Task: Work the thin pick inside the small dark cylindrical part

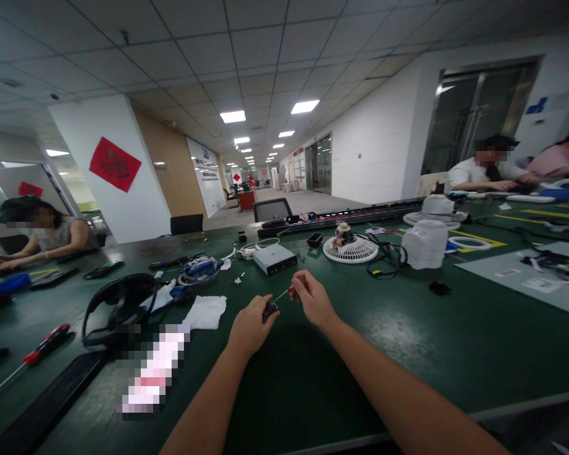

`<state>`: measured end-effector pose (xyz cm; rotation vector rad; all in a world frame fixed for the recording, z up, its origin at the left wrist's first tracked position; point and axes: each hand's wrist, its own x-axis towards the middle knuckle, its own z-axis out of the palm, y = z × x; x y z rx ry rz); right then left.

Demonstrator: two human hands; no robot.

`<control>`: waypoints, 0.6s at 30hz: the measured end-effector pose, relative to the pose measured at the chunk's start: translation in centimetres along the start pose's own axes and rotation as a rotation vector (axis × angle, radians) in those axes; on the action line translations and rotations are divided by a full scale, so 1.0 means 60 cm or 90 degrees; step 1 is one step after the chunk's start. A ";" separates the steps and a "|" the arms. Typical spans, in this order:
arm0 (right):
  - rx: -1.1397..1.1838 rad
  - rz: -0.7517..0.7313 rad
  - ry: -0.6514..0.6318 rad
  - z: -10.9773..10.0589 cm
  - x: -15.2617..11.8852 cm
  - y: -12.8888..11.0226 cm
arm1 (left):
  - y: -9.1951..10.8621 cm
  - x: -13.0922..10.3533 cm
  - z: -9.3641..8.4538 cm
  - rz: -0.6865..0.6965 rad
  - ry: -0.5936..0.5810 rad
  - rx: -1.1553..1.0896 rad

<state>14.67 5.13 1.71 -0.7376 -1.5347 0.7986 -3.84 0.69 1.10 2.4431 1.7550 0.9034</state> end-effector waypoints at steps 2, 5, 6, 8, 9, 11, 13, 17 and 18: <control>0.000 0.000 0.005 0.000 0.000 0.000 | 0.002 0.000 0.000 0.001 -0.005 0.005; 0.007 -0.004 -0.004 0.000 0.000 0.000 | 0.003 0.001 0.000 0.003 -0.009 0.011; 0.013 -0.005 -0.011 0.000 0.000 0.001 | 0.003 0.001 -0.001 0.003 -0.010 0.012; 0.026 -0.004 -0.015 0.001 0.000 0.003 | 0.004 0.001 -0.003 0.002 -0.008 0.013; 0.030 -0.002 -0.010 0.002 0.000 0.003 | 0.005 0.001 -0.003 0.002 -0.007 0.013; 0.030 0.002 0.007 0.002 0.000 0.005 | 0.006 0.001 -0.004 0.002 -0.007 0.014; 0.027 0.005 0.019 0.000 0.000 0.005 | 0.007 0.001 -0.005 0.006 -0.009 0.015; 0.028 0.003 0.023 -0.002 0.001 0.005 | 0.011 0.001 -0.007 0.010 -0.012 0.018; 0.027 0.001 0.026 -0.002 0.001 0.005 | 0.011 0.001 -0.008 0.009 -0.013 0.020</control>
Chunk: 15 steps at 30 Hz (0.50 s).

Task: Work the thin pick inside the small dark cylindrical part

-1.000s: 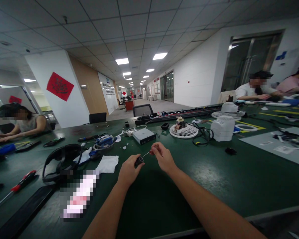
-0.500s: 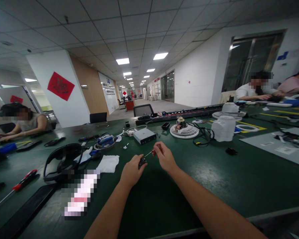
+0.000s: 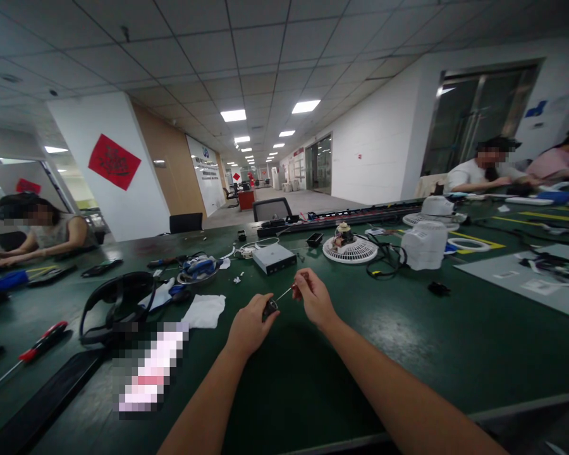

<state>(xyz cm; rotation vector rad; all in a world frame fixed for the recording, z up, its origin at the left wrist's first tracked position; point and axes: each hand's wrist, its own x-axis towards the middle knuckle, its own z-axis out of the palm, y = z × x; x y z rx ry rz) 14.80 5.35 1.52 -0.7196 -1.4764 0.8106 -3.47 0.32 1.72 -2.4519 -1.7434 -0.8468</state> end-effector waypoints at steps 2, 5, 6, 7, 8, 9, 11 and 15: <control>-0.007 -0.004 0.002 0.000 0.000 -0.001 | 0.000 0.000 -0.001 0.000 -0.003 0.004; -0.032 -0.007 -0.007 0.002 -0.001 -0.003 | -0.004 -0.001 0.000 0.008 -0.012 0.013; -0.045 -0.009 -0.008 0.002 -0.001 -0.005 | -0.005 -0.001 0.001 0.012 -0.015 0.018; -0.061 -0.012 -0.006 0.001 -0.001 -0.007 | -0.007 -0.002 0.002 0.015 -0.018 0.023; -0.079 -0.016 0.002 0.000 -0.001 -0.008 | -0.009 -0.002 0.003 0.017 -0.019 0.028; -0.098 -0.021 0.013 -0.001 -0.001 -0.010 | -0.011 -0.002 0.005 0.020 -0.020 0.035; -0.138 -0.032 0.048 -0.004 -0.001 -0.013 | -0.014 -0.002 0.007 0.030 -0.020 0.049; -0.215 -0.056 0.117 -0.011 0.002 -0.018 | -0.014 0.000 0.007 0.067 -0.015 0.081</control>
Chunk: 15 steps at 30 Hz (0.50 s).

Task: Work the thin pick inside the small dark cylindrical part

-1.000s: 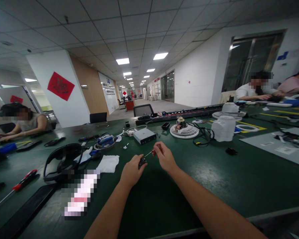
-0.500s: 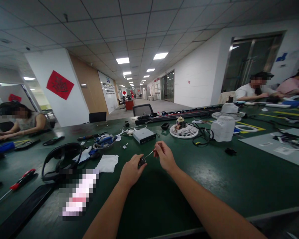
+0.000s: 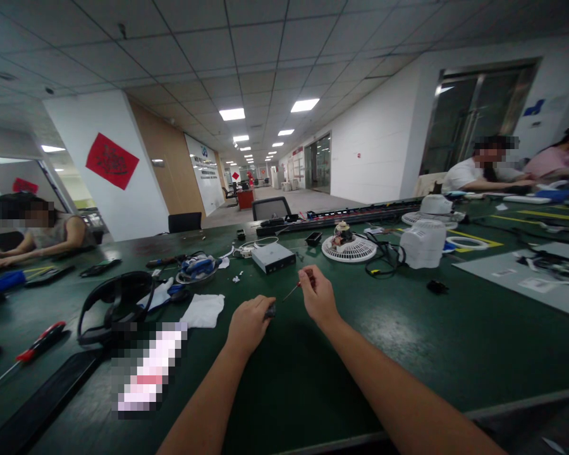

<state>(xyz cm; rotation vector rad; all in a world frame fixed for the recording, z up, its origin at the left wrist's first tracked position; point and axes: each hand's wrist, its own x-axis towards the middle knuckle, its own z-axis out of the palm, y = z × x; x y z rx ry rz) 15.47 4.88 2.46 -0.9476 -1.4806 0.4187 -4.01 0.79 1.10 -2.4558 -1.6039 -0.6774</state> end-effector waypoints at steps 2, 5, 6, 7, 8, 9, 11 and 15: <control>-0.038 -0.018 0.015 -0.003 0.002 -0.001 | 0.003 0.001 -0.002 0.017 0.007 0.016; -0.087 -0.041 -0.028 -0.004 0.003 -0.004 | 0.009 0.001 -0.006 0.037 0.024 0.031; -0.103 -0.045 -0.057 -0.003 0.003 -0.004 | 0.012 0.002 -0.008 0.041 0.031 0.034; -0.121 -0.047 -0.088 -0.002 0.002 -0.003 | 0.013 0.002 -0.009 0.043 0.038 0.036; -0.143 -0.047 -0.118 0.000 0.001 -0.001 | 0.015 0.002 -0.011 0.044 0.044 0.037; -0.166 -0.043 -0.145 0.001 0.000 0.001 | 0.015 0.002 -0.011 0.042 0.049 0.038; -0.215 -0.027 -0.195 0.005 -0.003 0.010 | 0.014 0.002 -0.012 0.032 0.056 0.035; -0.294 0.028 -0.284 0.008 -0.011 0.032 | 0.004 0.002 -0.006 -0.008 0.054 0.016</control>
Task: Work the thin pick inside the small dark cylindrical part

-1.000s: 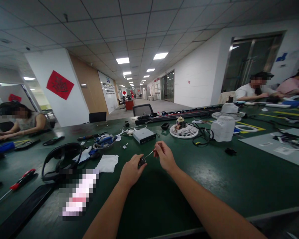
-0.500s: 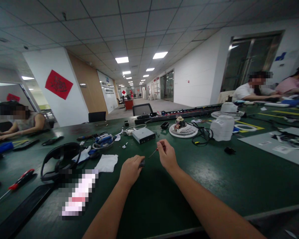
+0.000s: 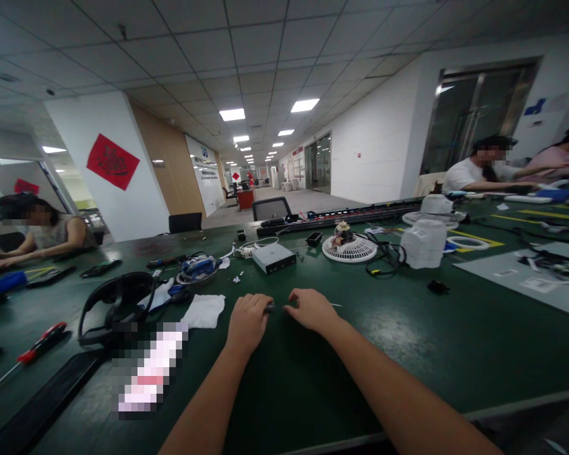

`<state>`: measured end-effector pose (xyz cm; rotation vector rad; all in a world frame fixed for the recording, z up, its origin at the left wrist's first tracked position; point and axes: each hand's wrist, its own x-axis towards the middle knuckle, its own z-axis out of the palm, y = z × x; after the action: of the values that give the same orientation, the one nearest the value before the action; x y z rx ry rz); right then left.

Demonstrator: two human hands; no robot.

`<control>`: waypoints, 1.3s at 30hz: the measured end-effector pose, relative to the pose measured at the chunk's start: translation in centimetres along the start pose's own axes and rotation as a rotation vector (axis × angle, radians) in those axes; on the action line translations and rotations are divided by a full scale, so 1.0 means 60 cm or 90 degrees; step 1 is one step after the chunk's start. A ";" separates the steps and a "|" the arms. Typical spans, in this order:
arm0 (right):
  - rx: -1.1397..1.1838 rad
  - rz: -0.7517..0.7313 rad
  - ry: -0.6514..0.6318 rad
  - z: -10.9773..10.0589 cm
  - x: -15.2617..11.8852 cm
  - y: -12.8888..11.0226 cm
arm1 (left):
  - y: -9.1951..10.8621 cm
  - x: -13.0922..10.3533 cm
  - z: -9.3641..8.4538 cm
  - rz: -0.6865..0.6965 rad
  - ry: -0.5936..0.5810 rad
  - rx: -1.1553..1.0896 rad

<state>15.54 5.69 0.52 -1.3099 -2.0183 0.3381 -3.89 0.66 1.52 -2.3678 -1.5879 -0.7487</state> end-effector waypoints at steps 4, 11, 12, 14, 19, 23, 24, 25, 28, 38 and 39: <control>-0.030 0.013 -0.057 0.004 -0.001 0.010 | -0.012 -0.002 0.006 -0.039 -0.012 -0.023; -0.033 -0.022 -0.073 -0.003 -0.001 -0.009 | -0.010 -0.003 0.006 -0.062 -0.039 -0.048; -0.030 -0.027 -0.071 -0.004 -0.002 -0.013 | -0.010 -0.002 0.006 -0.064 -0.042 -0.050; -0.020 -0.037 -0.063 -0.005 -0.002 -0.020 | -0.010 -0.002 0.007 -0.067 -0.050 -0.054; 0.020 -0.061 -0.045 -0.008 -0.005 -0.032 | -0.011 -0.002 0.006 -0.069 -0.054 -0.064; 0.066 -0.081 -0.043 -0.011 -0.007 -0.036 | -0.006 -0.002 0.000 -0.055 -0.046 -0.076; 0.080 -0.087 -0.047 -0.011 -0.008 -0.037 | -0.004 -0.002 -0.001 -0.050 -0.045 -0.079; 0.094 -0.094 -0.055 -0.011 -0.008 -0.038 | -0.002 -0.002 -0.002 -0.044 -0.044 -0.082; 0.133 -0.114 -0.086 -0.011 -0.008 -0.038 | 0.000 -0.003 -0.003 -0.029 -0.044 -0.085; 0.177 -0.097 -0.102 -0.008 -0.005 -0.040 | -0.002 -0.003 0.000 0.005 -0.006 -0.082; 0.179 -0.099 -0.106 -0.008 -0.005 -0.040 | -0.001 -0.003 0.000 0.008 -0.002 -0.081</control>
<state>14.25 4.28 2.07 -0.9740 -2.1036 0.6504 -4.02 0.54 1.43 -2.4650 -1.5702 -0.8674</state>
